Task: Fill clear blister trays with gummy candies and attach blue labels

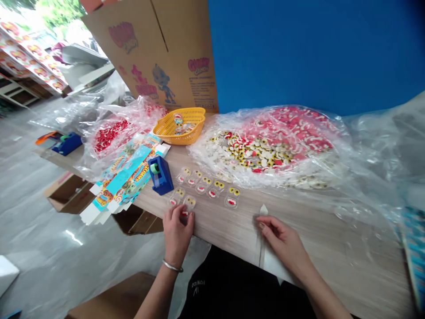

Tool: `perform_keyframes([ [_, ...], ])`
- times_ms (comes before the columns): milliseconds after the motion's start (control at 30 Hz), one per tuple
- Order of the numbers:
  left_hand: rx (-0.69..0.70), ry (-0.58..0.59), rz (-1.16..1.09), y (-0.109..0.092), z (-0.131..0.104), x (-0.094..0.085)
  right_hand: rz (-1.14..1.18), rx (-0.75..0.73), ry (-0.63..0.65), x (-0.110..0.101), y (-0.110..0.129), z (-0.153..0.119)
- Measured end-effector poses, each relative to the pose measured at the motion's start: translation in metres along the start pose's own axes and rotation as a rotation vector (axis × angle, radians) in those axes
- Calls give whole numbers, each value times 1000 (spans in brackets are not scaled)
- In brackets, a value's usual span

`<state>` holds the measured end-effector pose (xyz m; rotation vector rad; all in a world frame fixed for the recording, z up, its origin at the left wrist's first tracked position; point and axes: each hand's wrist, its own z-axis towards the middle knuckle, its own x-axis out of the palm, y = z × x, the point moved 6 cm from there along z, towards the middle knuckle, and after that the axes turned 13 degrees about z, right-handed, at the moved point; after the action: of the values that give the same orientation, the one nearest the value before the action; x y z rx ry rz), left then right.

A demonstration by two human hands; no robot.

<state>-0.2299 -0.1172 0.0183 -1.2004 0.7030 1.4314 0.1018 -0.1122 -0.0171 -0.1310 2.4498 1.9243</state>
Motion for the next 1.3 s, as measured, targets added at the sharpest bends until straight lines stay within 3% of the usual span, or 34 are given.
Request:
perform_keyframes([
  [500, 28, -25, -4, 6, 2, 1, 7, -39, -10, 0, 0, 4],
  [667, 112, -191, 37, -9, -4, -12, 9, -108, -59, 6, 8, -1],
  [733, 169, -209, -7, -31, -4, -12, -3, -153, -61, 3, 16, -5],
  [833, 345, -118, -241, -90, -9, -4, -113, -220, -127, -19, 31, -18],
  [967, 533, 79, -557, -176, -29, 10, -426, -211, -474, -86, 43, -56],
  [1033, 601, 177, -636, -211, -41, 17, -658, -168, -641, -120, 39, -75],
  [1100, 653, 270, -668, -238, -51, 22, -835, -126, -731, -145, 29, -87],
  [1200, 692, 395, -712, -266, -64, 27, -892, -120, -724, -156, 13, -91],
  [1300, 603, 597, -805, -280, -75, 37, -779, -174, -675, -143, 10, -88],
])
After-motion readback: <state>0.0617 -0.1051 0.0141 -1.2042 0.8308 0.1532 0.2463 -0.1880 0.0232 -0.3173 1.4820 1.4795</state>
